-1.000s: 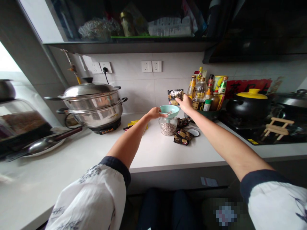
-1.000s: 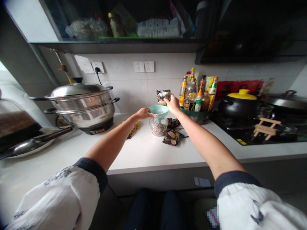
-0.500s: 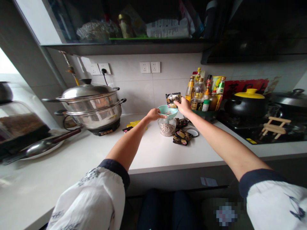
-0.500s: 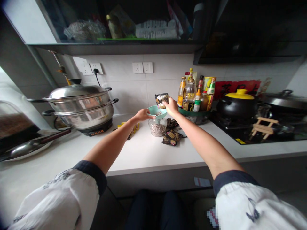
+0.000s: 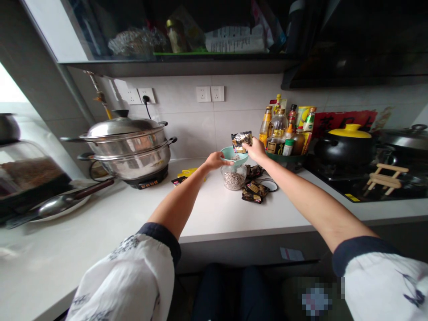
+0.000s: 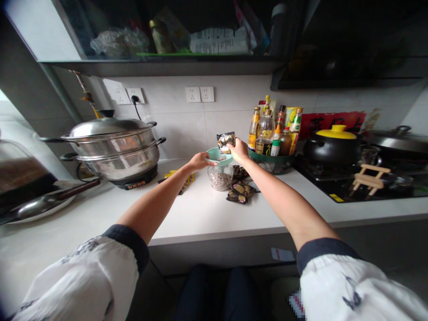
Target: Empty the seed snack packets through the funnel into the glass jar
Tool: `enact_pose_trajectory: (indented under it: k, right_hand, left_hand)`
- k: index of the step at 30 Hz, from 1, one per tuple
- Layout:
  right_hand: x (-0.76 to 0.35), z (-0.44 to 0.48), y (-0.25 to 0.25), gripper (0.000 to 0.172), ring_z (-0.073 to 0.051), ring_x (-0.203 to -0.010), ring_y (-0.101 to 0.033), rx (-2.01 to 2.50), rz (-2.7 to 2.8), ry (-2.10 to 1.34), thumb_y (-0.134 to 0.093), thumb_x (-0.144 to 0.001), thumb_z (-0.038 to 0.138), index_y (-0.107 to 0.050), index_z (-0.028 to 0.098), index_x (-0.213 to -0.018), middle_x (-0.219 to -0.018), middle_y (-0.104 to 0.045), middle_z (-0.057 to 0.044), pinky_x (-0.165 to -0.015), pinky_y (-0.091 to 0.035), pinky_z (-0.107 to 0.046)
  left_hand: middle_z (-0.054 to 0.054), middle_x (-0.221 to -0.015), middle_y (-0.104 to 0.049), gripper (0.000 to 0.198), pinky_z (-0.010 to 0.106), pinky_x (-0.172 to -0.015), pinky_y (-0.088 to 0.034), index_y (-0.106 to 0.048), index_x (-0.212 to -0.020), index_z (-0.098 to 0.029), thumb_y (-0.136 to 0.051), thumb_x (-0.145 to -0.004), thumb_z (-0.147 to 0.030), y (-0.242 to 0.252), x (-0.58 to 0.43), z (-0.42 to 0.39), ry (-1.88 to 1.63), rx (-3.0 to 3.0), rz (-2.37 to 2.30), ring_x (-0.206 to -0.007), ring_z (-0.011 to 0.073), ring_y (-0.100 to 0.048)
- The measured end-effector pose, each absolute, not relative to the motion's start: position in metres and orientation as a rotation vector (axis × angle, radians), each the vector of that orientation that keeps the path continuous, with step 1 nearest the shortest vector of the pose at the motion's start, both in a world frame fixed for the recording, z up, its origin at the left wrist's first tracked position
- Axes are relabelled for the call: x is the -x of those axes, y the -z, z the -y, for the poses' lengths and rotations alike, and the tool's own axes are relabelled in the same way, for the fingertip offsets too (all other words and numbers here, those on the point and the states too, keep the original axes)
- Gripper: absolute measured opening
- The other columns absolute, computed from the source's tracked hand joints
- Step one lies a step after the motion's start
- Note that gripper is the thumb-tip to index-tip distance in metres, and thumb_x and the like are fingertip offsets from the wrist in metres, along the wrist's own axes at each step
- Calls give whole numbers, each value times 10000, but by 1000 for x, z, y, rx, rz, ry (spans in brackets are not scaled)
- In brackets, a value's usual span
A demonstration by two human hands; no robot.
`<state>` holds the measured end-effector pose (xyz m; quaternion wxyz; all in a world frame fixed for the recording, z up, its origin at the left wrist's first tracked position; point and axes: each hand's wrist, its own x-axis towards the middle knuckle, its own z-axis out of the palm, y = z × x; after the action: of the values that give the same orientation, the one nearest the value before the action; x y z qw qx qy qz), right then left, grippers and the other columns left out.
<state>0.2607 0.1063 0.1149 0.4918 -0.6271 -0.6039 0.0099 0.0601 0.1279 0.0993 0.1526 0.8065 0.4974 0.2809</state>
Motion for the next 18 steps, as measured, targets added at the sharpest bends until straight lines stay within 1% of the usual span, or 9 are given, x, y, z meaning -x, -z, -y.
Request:
enact_pose_trajectory:
  k: [5, 12, 15, 18]
  right_hand:
    - [-265, -107, -114, 264, -247, -907, -655, 1489, 1402, -113, -560, -787, 347, -607, 167, -974, -936, -689, -95, -802, -532, -383]
    - [-263, -104, -117, 243, -265, -911, -653, 1482, 1445, -129, -580, -784, 334, -605, 158, -949, -966, -685, -124, -809, -535, -413]
    - [-262, -104, -116, 221, -275, -930, -649, 1502, 1480, -134, -595, -774, 325, -614, 162, -923, -949, -687, -122, -820, -533, -415]
    - [-263, -105, -116, 232, -267, -941, -647, 1475, 1451, -113, -585, -781, 337, -616, 173, -942, -959, -685, -105, -822, -535, -407]
  left_hand:
    - [-6, -665, -541, 539, 241, -609, -361, -617, -758, -167, -746, -484, -613, -97, -60, -128, -842, -2290, -1402, -725, 164, -532]
    - [-19, -664, -528, 541, 237, -603, -358, -599, -750, -164, -768, -463, -590, -93, -60, -131, -893, -2213, -1375, -712, 151, -513]
    - [-16, -693, -544, 561, 238, -615, -369, -597, -778, -160, -772, -459, -587, -88, -60, -134, -961, -2158, -1354, -711, 144, -512]
    - [-11, -712, -556, 588, 240, -623, -380, -589, -819, -152, -754, -482, -605, -82, -60, -135, -1035, -2077, -1310, -698, 135, -510]
